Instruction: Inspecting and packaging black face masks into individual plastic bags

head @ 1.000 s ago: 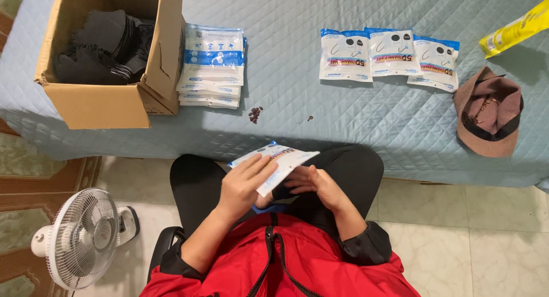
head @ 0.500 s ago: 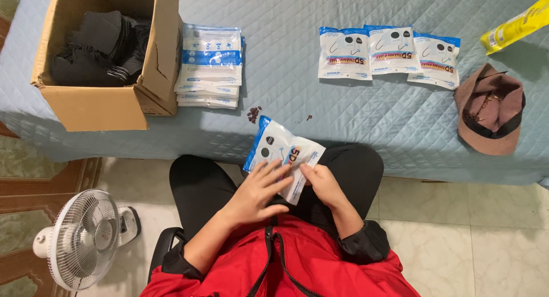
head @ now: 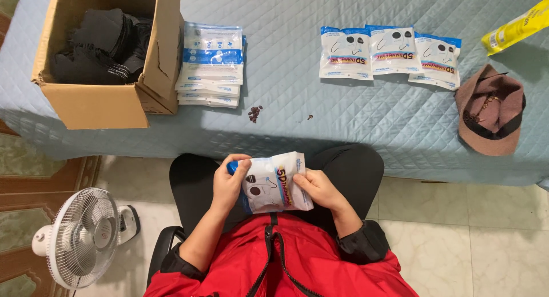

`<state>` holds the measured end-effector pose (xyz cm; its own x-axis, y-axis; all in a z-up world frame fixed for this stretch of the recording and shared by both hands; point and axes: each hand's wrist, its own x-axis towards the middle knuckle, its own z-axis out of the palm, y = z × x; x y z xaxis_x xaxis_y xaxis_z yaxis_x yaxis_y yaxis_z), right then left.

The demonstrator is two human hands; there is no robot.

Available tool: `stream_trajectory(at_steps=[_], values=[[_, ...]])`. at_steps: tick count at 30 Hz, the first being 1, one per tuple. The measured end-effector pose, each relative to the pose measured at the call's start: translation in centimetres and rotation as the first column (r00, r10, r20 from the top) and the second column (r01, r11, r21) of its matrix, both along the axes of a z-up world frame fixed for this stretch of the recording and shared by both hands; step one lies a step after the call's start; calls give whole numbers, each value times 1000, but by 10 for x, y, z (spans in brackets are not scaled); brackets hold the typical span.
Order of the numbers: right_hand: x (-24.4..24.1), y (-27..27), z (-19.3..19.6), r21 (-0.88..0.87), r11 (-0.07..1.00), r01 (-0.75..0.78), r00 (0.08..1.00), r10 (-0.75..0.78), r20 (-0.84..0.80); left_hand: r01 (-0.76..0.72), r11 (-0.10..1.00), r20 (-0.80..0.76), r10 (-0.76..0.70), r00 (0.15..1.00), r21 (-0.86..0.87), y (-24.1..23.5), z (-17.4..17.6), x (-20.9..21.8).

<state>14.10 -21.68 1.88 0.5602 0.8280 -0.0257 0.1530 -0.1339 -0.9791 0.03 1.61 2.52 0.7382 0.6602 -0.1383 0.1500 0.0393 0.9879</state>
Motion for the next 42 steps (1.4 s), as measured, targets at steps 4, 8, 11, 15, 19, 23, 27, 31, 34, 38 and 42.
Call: stream_trajectory(at_steps=[4, 8, 11, 15, 19, 23, 27, 31, 34, 38, 42], values=[[-11, 13, 5, 20, 996, 86, 996, -86, -10, -76, 995, 59, 73, 996, 64, -3, -19, 4], [-23, 26, 14, 1, 955, 296, 955, -296, -13, -126, 976, 70, 115, 991, 177, -1, -19, 1], [-28, 30, 11, 29, 932, 362, 930, -363, 46, -158, 965, 101, 140, 985, 207, 0, -24, -1], [-32, 31, 1, 69, 923, 379, 905, -386, 178, -206, 950, 137, 178, 974, 233, 8, -57, -4], [-27, 23, -13, 83, 914, 396, 890, -405, 210, -165, 964, 138, 137, 981, 210, 14, -41, -1], [-20, 17, -16, 82, 891, 447, 877, -454, 158, -53, 994, 140, 40, 989, 90, 16, -44, -1], [-21, 22, -13, 29, 900, 435, 900, -435, 14, -55, 991, 190, 78, 979, -124, 15, -60, 2], [-24, 31, 29, 5, 933, 360, 913, -352, -205, -68, 960, 177, 120, 977, -273, 18, -47, 5], [-15, 20, 20, -19, 943, 332, 880, -317, -355, -96, 946, 153, 149, 977, -309, 16, -41, 6], [30, -4, -6, -38, 849, 528, 788, -506, -350, -46, 953, 238, 122, 964, -300, 9, -16, 8], [80, -15, 29, 76, 624, 777, 611, -721, -327, -33, 960, 227, 99, 969, -277, 9, -18, 10]])
